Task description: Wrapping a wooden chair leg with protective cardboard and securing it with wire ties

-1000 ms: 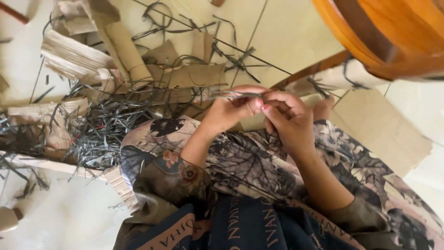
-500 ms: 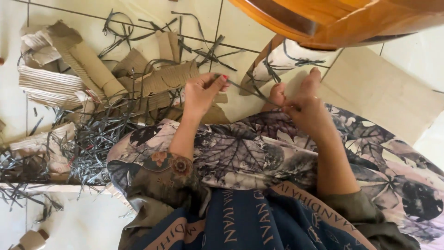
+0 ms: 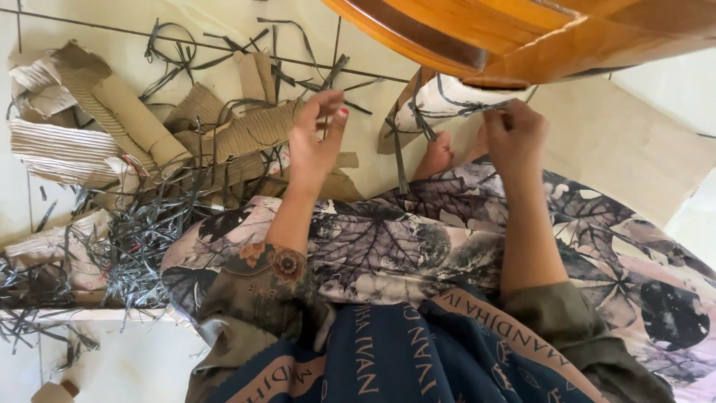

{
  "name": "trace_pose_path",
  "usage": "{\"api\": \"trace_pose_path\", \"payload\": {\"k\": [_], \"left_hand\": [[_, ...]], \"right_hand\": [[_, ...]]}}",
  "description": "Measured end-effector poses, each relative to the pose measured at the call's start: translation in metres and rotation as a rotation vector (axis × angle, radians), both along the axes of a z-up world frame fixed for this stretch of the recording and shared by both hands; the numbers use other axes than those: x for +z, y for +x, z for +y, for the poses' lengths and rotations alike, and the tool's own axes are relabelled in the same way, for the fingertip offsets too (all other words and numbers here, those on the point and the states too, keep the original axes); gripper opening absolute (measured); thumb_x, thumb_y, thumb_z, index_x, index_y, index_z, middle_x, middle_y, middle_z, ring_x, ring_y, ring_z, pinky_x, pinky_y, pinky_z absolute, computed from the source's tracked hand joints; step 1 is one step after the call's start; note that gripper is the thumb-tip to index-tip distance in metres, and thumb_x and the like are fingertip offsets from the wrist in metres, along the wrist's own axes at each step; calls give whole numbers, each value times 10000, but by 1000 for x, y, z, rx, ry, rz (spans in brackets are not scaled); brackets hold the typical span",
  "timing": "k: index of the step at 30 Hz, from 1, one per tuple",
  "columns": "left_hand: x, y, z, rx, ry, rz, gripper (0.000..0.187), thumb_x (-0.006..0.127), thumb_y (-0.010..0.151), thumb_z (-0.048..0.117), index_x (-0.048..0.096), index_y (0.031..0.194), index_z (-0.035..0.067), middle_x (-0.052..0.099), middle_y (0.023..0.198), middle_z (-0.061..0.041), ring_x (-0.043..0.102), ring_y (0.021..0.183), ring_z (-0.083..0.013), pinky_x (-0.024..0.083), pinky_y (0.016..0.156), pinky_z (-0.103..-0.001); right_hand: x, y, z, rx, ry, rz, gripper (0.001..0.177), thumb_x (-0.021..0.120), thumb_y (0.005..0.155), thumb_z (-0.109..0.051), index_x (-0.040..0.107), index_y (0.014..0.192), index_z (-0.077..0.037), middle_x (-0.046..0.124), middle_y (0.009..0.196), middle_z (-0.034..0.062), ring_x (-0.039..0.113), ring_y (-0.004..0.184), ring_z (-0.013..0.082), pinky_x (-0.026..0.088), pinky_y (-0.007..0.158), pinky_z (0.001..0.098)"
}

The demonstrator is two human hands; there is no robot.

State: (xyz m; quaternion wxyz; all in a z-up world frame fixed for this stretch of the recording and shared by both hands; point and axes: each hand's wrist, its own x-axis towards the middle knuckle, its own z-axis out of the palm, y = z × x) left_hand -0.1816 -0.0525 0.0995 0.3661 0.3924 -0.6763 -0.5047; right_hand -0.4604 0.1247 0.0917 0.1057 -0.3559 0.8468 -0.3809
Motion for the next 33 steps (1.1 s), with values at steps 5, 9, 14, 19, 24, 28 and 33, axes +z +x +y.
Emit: {"api": "trace_pose_path", "payload": {"k": [5,9,14,19,24,28,33], "left_hand": [[12,-15,6,-155,-370,-57,562,709,964,-12,483,1463,113,497,1534,-118,483,1465,-325,390,1290,-498],[-6,-24,8,-291,-481,-349,518,677,1024,109,496,1494,233,539,1441,-7,499,1379,-261,361,1177,-519],[-5,-18,11,-296,-335,-355,182,649,1023,188,755,1161,133,775,980,-56,753,961,-249,578,873,-363],[-34,-9,5,-304,73,-476,174,616,997,188,785,1033,167,754,758,27,761,774,-144,596,685,-297],[-15,-2,11,-354,305,-497,162,706,918,275,792,987,156,768,833,-38,754,863,-228,597,770,-351],[-33,-3,16,-349,425,-384,262,793,872,313,807,1046,119,791,919,-130,770,916,-303,609,798,-372],[-48,-17,23,-301,559,-315,295,823,831,289,791,1047,91,799,840,-89,772,764,-167,606,735,-274]], "right_hand": [[-32,21,-33,233,-150,150,120,706,906,26,699,819,109,698,684,173,548,504,238,453,474,361],[-84,19,-46,383,-19,339,61,650,824,-15,667,867,24,568,722,161,544,707,453,444,735,357],[-74,34,-46,424,-87,-83,328,593,856,64,647,1176,111,726,1090,249,678,983,350,516,817,397],[-72,45,-41,367,-61,57,370,652,908,-60,536,559,-18,476,437,110,498,422,237,305,474,325],[-47,81,-26,438,178,535,106,662,996,-117,734,932,-75,638,661,135,625,563,408,492,466,472],[-50,108,-18,370,418,644,126,610,1032,-246,612,914,-202,653,791,160,697,594,422,540,492,500],[24,148,-25,450,438,529,61,573,981,-111,634,987,-108,645,889,287,709,649,490,556,548,549]]}}
